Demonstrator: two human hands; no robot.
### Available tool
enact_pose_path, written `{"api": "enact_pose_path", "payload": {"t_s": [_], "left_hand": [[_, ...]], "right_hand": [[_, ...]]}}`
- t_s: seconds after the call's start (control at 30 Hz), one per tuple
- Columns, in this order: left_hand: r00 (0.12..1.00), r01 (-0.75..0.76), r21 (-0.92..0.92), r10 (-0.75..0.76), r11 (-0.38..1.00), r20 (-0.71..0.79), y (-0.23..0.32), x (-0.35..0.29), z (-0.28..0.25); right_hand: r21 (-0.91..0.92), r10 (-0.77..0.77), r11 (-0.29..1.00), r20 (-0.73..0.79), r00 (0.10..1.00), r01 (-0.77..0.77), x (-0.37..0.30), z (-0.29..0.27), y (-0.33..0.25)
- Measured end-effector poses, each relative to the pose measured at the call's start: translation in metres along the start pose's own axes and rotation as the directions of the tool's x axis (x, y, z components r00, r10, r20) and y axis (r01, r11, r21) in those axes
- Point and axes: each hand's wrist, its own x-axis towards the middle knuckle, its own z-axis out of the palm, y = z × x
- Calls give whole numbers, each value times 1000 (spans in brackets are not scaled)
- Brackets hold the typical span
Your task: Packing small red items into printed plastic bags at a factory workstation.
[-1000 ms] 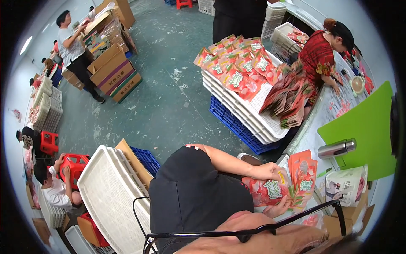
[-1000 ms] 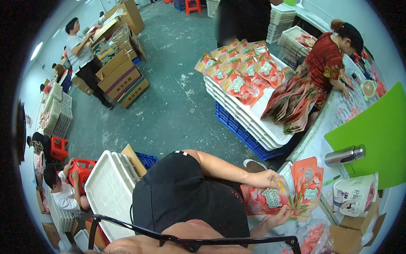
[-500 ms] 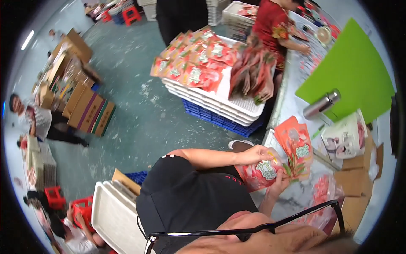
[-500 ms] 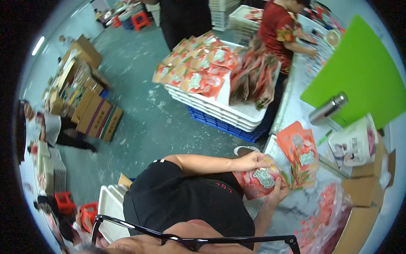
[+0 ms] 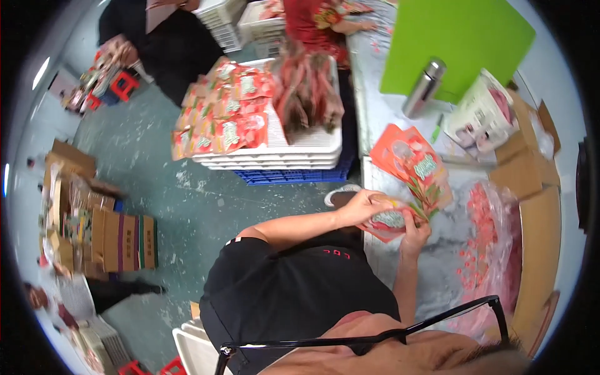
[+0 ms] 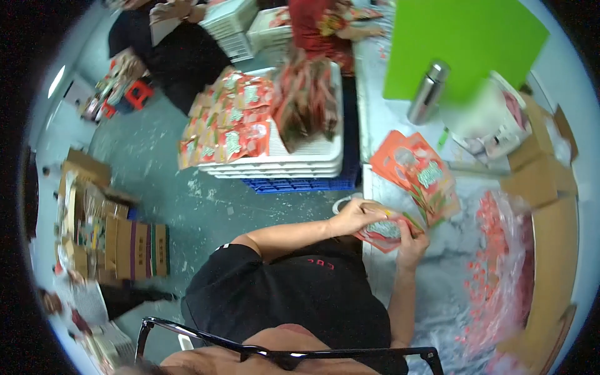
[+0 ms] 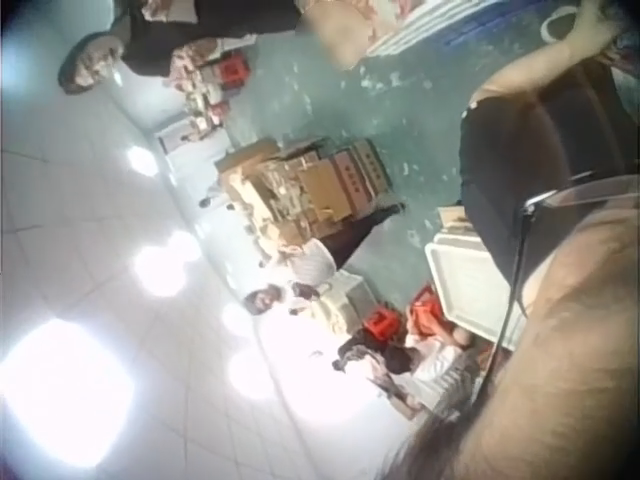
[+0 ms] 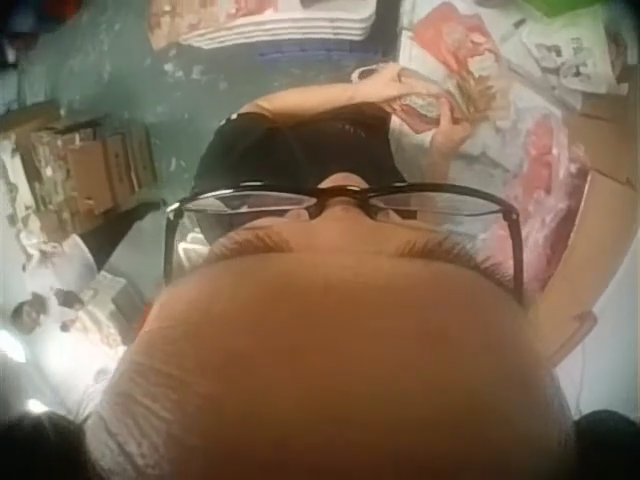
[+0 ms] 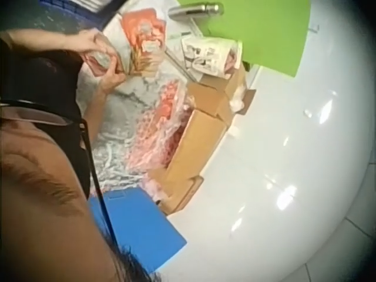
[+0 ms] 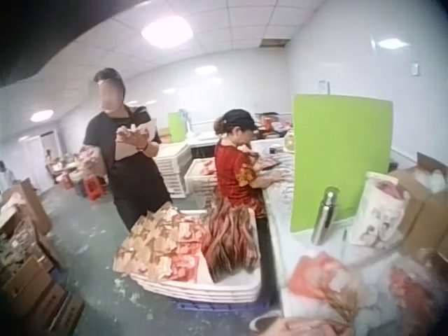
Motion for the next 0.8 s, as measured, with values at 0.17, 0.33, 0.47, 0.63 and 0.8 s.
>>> {"api": "enact_pose_path", "payload": {"t_s": [0.17, 0.33, 0.47, 0.63, 0.8], "left_hand": [[999, 36, 42, -37, 998, 13, 27, -1, 11], [987, 132, 55, -136, 990, 84, 27, 2, 10], [987, 125, 67, -131, 990, 93, 16, 6, -4], [984, 173, 65, -176, 983, 38, 18, -2, -12], [982, 182, 33, -183, 983, 47, 42, -5, -13]], "right_hand": [[120, 51, 992, -55, 997, -44, -8, -2, 0], [136, 65, 989, -76, 995, -54, -13, -6, -8], [177, 66, 983, -41, 997, -58, -12, 0, -7], [294, 77, 952, 19, 997, -79, -10, 5, -1], [257, 83, 963, 17, 996, -85, -10, 15, -5]]}}
